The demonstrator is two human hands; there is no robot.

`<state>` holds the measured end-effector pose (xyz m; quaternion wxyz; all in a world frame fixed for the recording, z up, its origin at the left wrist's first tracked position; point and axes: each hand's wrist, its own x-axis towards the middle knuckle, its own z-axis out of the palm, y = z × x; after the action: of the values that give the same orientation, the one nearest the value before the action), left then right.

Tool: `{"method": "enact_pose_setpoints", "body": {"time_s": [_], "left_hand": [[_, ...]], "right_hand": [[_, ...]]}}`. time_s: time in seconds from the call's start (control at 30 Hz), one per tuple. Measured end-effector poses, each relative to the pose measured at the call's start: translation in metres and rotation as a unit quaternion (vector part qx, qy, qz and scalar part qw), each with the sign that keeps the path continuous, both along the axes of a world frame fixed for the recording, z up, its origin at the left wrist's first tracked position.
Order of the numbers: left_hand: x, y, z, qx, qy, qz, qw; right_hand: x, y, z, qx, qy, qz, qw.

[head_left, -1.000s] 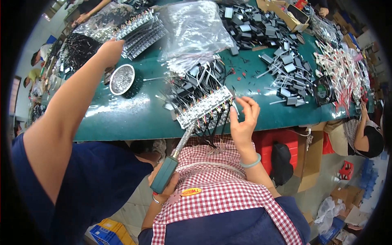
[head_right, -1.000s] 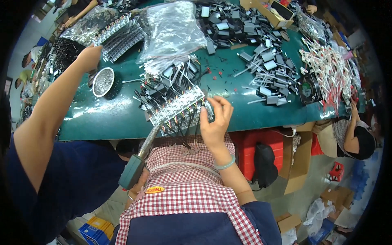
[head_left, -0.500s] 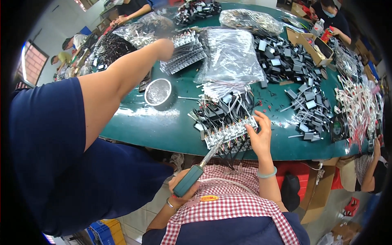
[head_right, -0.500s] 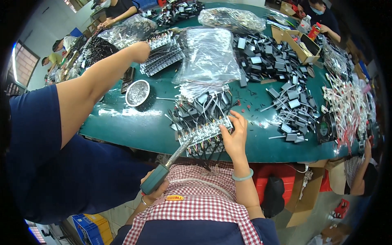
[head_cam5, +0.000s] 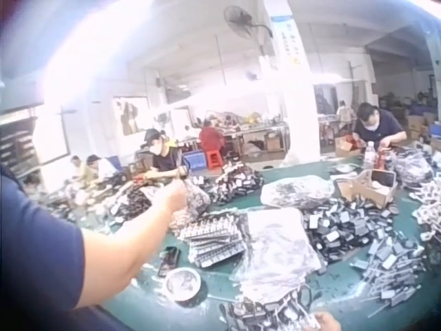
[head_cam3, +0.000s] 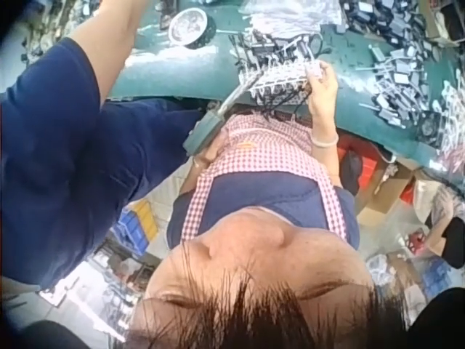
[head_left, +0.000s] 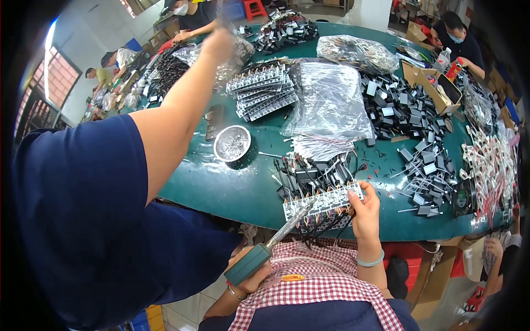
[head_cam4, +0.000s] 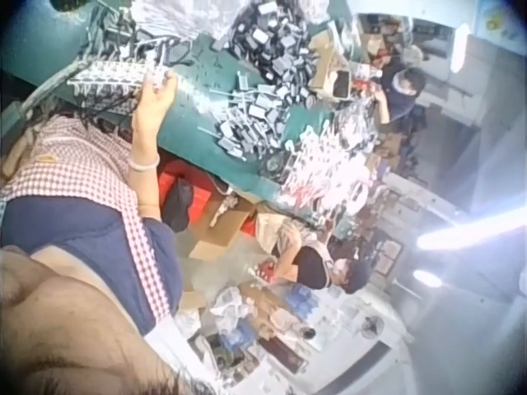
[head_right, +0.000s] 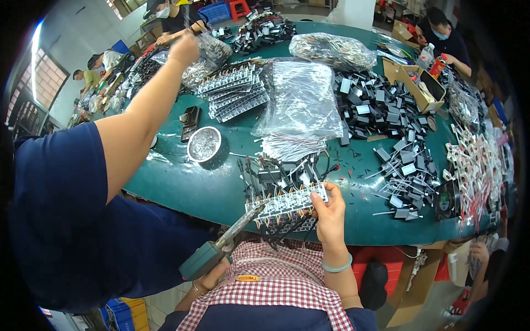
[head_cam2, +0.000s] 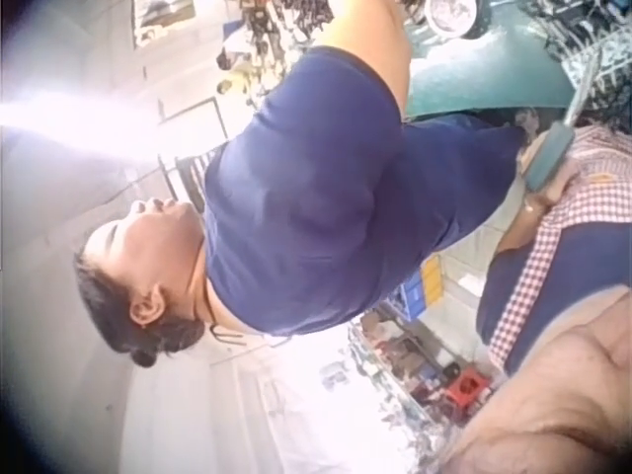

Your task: The person assembles electronic circuit boards by soldering wires, plastic housings, and connectors onto them with a soldering iron at a factory workbench.

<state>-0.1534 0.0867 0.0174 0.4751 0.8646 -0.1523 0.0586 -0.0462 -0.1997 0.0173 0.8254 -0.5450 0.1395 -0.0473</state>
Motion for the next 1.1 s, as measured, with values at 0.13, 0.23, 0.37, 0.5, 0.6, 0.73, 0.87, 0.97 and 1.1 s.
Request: {"method": "enact_pose_setpoints", "body": {"time_s": [0.13,0.23,0.37,0.5,0.6,0.73,0.87,0.97,1.1], "left_hand": [[-0.001,0.005,-0.007,0.142,-0.163,-0.010,0.976],[-0.014,0.012,-0.018,0.121,-0.120,-0.006,0.985],[-0.018,0.015,-0.025,-0.037,-0.046,-0.006,0.998],[-0.021,0.010,-0.013,-0.080,0.029,0.046,0.995],[-0.014,0.010,0.003,0.013,-0.019,0.064,0.998],[-0.008,0.003,0.023,-0.075,-0.056,0.039,0.995],[-0.015,0.006,0.027,-0.135,-0.082,0.026,0.987],[-0.021,0.012,0.025,-0.122,-0.115,0.047,0.985],[-0.030,0.031,0.008,-0.120,-0.136,0.086,0.980]], "right_hand": [[0.004,0.006,0.002,0.027,0.006,-0.034,0.999],[0.010,0.003,-0.003,0.067,-0.020,-0.023,0.997],[0.010,0.007,-0.005,0.178,-0.002,0.035,0.983],[0.003,0.019,-0.010,0.206,0.023,0.043,0.977],[0.001,0.034,-0.003,0.209,0.016,0.027,0.977],[-0.002,0.042,0.005,0.214,0.000,0.034,0.976],[0.004,0.062,0.021,0.216,-0.025,0.077,0.973],[0.009,0.077,0.018,0.180,-0.036,0.100,0.978],[0.017,0.127,0.040,0.112,-0.053,0.116,0.986]]}}
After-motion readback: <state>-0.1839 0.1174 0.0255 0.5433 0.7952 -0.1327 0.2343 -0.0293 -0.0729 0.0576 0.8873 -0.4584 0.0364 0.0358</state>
